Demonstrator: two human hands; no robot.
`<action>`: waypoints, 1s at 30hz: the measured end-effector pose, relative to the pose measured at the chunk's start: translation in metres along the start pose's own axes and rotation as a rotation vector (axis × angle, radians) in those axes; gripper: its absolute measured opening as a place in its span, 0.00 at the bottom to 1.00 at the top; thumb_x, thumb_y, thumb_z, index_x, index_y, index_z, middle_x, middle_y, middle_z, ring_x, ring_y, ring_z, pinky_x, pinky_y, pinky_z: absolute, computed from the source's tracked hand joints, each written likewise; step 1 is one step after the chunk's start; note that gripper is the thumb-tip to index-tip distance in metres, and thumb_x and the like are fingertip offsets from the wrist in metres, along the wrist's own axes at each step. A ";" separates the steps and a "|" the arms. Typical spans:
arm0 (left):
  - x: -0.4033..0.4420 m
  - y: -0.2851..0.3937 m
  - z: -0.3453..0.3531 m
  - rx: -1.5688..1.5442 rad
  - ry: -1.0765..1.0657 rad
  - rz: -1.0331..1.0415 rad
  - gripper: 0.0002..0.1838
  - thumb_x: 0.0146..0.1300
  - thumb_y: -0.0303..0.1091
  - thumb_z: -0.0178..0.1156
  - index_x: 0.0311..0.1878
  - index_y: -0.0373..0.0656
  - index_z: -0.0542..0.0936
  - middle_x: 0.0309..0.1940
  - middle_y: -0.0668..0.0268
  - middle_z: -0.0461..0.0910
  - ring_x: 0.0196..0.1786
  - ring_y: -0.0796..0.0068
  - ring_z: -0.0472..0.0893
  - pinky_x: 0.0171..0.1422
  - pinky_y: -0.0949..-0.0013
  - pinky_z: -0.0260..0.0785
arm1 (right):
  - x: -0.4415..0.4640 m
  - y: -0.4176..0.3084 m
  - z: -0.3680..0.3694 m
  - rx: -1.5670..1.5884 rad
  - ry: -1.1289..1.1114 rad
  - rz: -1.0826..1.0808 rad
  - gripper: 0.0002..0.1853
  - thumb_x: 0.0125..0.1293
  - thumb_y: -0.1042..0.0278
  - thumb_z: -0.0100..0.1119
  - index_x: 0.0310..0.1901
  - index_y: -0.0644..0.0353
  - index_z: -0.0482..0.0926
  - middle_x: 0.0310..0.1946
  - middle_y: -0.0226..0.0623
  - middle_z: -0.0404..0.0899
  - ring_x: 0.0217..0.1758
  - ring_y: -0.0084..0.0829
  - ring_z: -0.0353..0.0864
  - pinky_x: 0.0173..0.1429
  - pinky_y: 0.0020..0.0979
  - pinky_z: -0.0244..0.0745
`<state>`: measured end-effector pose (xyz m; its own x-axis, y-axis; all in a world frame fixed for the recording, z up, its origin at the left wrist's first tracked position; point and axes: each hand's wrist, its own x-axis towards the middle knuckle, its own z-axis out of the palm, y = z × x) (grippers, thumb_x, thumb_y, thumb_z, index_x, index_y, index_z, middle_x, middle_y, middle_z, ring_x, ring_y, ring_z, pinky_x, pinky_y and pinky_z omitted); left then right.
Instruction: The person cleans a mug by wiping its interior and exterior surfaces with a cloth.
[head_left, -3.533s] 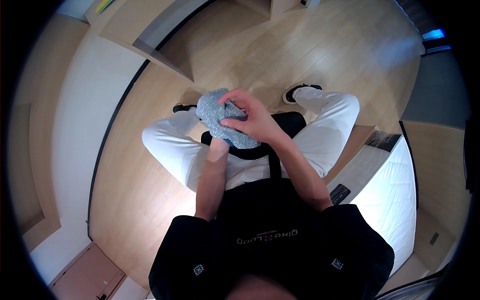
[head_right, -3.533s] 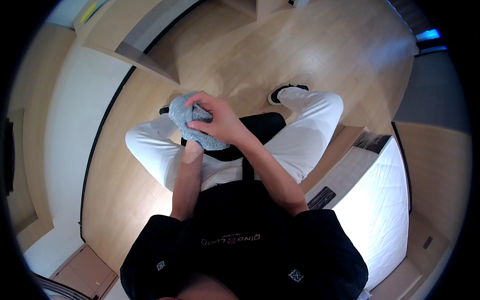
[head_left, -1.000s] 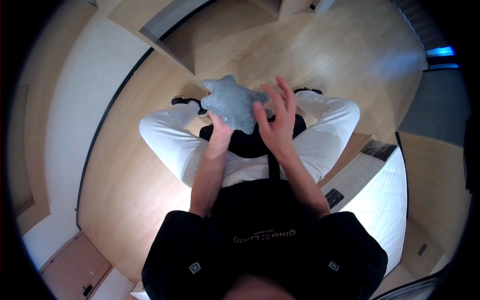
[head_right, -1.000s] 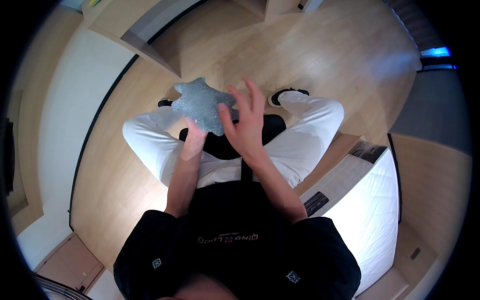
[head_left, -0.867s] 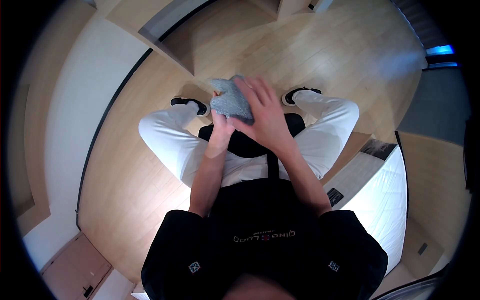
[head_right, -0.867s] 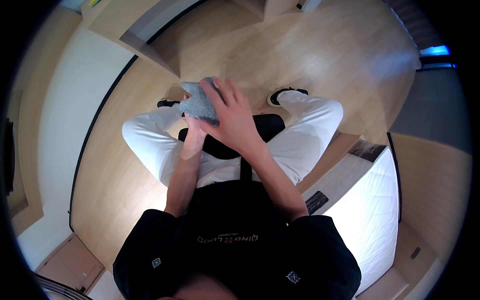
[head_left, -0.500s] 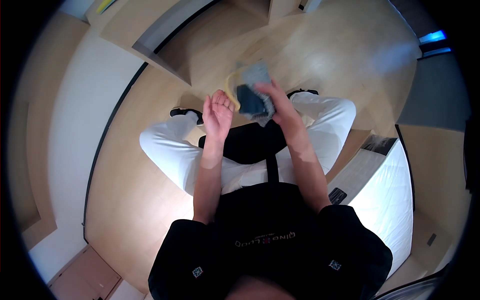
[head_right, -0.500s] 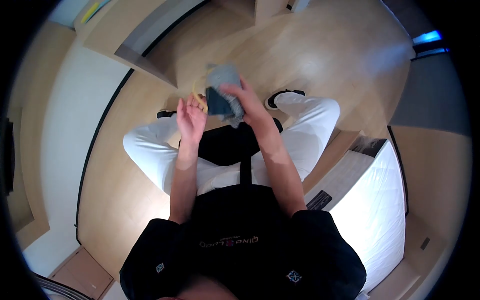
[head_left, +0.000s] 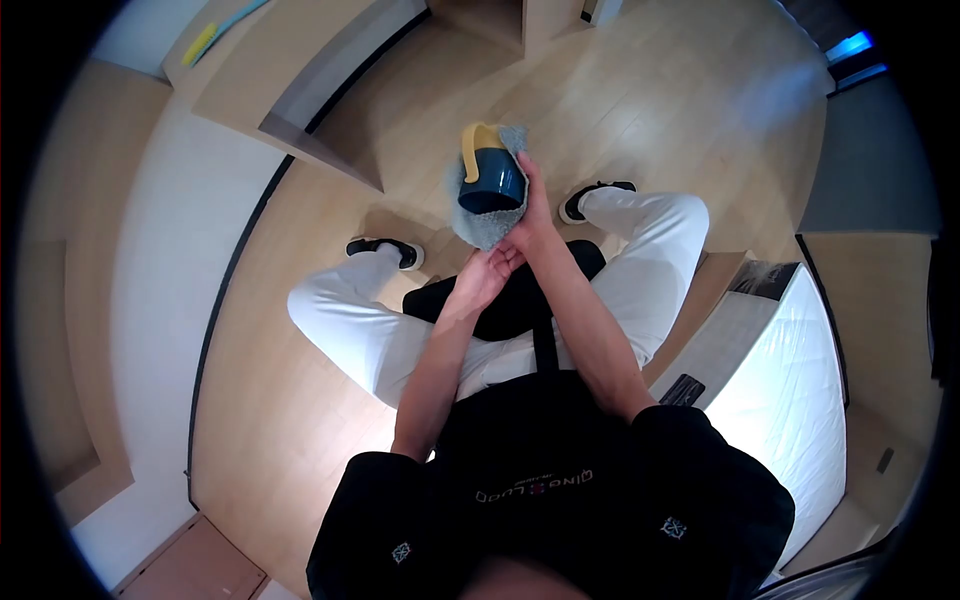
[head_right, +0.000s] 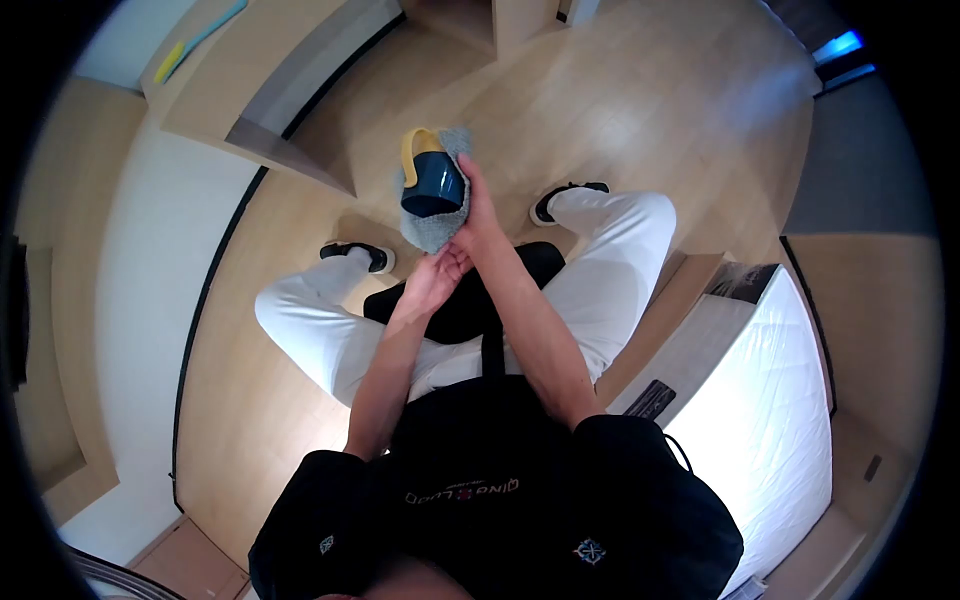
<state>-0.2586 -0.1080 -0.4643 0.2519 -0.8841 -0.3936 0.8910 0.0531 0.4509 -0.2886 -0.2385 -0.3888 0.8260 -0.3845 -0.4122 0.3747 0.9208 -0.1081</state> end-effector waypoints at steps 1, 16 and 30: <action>-0.001 0.002 0.002 0.006 -0.003 -0.001 0.18 0.75 0.34 0.46 0.63 0.37 0.66 0.56 0.56 0.76 0.58 0.60 0.77 0.68 0.56 0.68 | 0.000 -0.001 -0.003 0.003 -0.004 -0.004 0.31 0.61 0.42 0.62 0.59 0.58 0.75 0.52 0.43 0.81 0.53 0.43 0.80 0.62 0.45 0.75; -0.008 0.070 -0.034 0.157 0.304 0.228 0.15 0.73 0.42 0.50 0.40 0.40 0.78 0.29 0.65 0.80 0.30 0.74 0.81 0.32 0.74 0.73 | 0.015 -0.020 -0.049 -0.488 0.088 -0.252 0.31 0.62 0.56 0.67 0.61 0.61 0.67 0.45 0.36 0.79 0.48 0.29 0.80 0.53 0.33 0.77; -0.004 0.060 -0.015 0.639 0.286 0.470 0.13 0.64 0.33 0.67 0.34 0.49 0.69 0.20 0.80 0.66 0.19 0.91 0.62 0.21 0.82 0.52 | 0.024 0.016 -0.050 -0.806 0.175 -0.165 0.25 0.64 0.53 0.66 0.54 0.66 0.76 0.46 0.36 0.81 0.45 0.25 0.79 0.49 0.28 0.75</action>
<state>-0.2008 -0.0942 -0.4479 0.7057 -0.6794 -0.2010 0.3060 0.0365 0.9513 -0.2836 -0.2298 -0.4457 0.6850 -0.5641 -0.4611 0.0151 0.6437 -0.7651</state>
